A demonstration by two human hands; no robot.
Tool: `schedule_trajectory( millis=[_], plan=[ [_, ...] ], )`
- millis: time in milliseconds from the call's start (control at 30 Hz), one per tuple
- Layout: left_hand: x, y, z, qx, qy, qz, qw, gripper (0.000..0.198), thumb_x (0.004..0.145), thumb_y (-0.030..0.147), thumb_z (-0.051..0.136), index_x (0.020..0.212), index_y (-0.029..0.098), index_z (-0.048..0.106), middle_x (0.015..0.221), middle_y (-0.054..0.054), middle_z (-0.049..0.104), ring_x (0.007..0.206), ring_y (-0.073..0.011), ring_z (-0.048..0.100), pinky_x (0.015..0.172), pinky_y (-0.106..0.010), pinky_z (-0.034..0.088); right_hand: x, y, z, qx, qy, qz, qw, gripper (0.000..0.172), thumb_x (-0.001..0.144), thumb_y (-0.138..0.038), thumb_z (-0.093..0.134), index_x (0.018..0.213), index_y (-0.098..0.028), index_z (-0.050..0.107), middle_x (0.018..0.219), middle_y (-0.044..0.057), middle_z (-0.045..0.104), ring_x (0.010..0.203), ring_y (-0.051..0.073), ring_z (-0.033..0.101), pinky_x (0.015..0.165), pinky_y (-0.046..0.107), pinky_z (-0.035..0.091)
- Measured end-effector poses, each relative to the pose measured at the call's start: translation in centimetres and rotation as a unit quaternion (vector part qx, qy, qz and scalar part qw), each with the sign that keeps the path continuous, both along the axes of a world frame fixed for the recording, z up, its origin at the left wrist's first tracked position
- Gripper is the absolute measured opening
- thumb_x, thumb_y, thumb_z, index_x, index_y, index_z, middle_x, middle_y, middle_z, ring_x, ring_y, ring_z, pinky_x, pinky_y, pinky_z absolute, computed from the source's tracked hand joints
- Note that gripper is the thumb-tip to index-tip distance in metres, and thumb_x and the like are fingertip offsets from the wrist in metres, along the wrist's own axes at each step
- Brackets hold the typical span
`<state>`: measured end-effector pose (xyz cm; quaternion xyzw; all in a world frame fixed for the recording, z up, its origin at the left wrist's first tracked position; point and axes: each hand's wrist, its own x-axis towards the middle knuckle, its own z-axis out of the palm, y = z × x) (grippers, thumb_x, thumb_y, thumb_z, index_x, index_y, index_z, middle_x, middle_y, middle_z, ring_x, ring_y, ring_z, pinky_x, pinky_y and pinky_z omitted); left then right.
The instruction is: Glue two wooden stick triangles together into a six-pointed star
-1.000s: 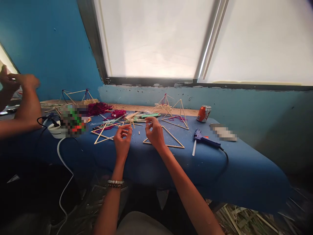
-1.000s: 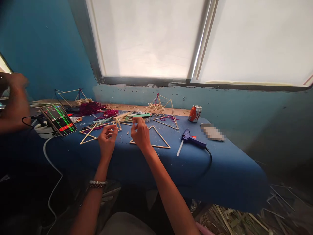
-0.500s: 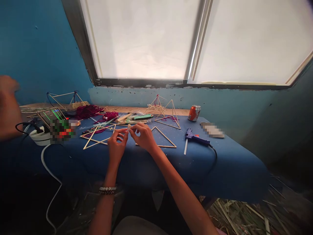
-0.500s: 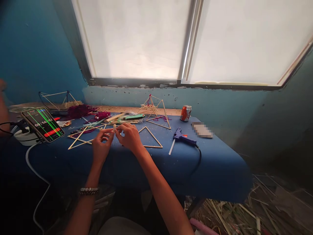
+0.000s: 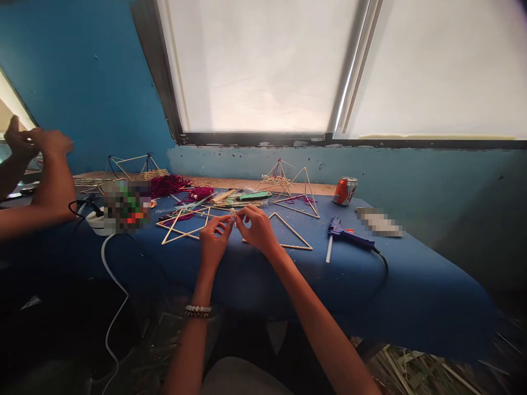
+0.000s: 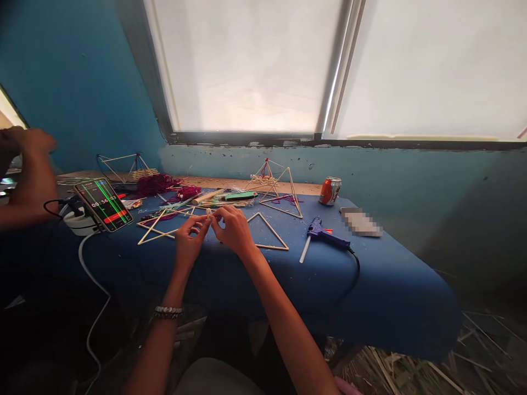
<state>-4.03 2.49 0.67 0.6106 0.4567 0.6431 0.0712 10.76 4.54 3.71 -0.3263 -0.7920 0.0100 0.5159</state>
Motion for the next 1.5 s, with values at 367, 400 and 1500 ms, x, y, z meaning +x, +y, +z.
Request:
schedule_trajectory(
  millis=[367,400,1500],
  plan=[
    [0.03,-0.08,-0.01,0.006,0.022,0.002,1.000,0.028,0.091,0.048,0.065,0.099,0.022,0.074,0.093,-0.005,0.074,0.073,-0.0147,0.063,0.060,-0.025,0.045,-0.03,0.01,0.03,0.002,0.012,0.008,1.000,0.014,0.095,-0.020,0.061,0.081,-0.022,0.064,0.082,0.001,0.067,0.079,0.018,0.061,0.075,0.031,0.042],
    [0.04,-0.08,0.00,0.004,0.023,0.001,1.000,0.029,0.091,0.048,0.065,0.099,0.022,0.074,0.093,-0.005,0.074,0.073,-0.0146,0.063,0.059,-0.025,0.045,-0.04,0.01,0.03,0.001,0.014,0.009,1.000,0.014,0.095,-0.020,0.062,0.081,-0.022,0.064,0.081,0.001,0.067,0.078,0.018,0.061,0.075,0.031,0.042],
    [0.03,-0.31,-0.06,0.047,0.008,-0.006,0.999,0.019,0.091,0.040,0.068,0.093,0.021,0.071,0.093,-0.002,0.071,0.074,-0.0126,0.061,0.061,-0.024,0.045,0.26,-0.01,-0.03,0.078,-0.099,-0.076,0.989,0.012,0.098,-0.027,0.065,0.088,-0.023,0.071,0.090,0.004,0.072,0.090,0.021,0.062,0.082,0.033,0.042]
  ],
)
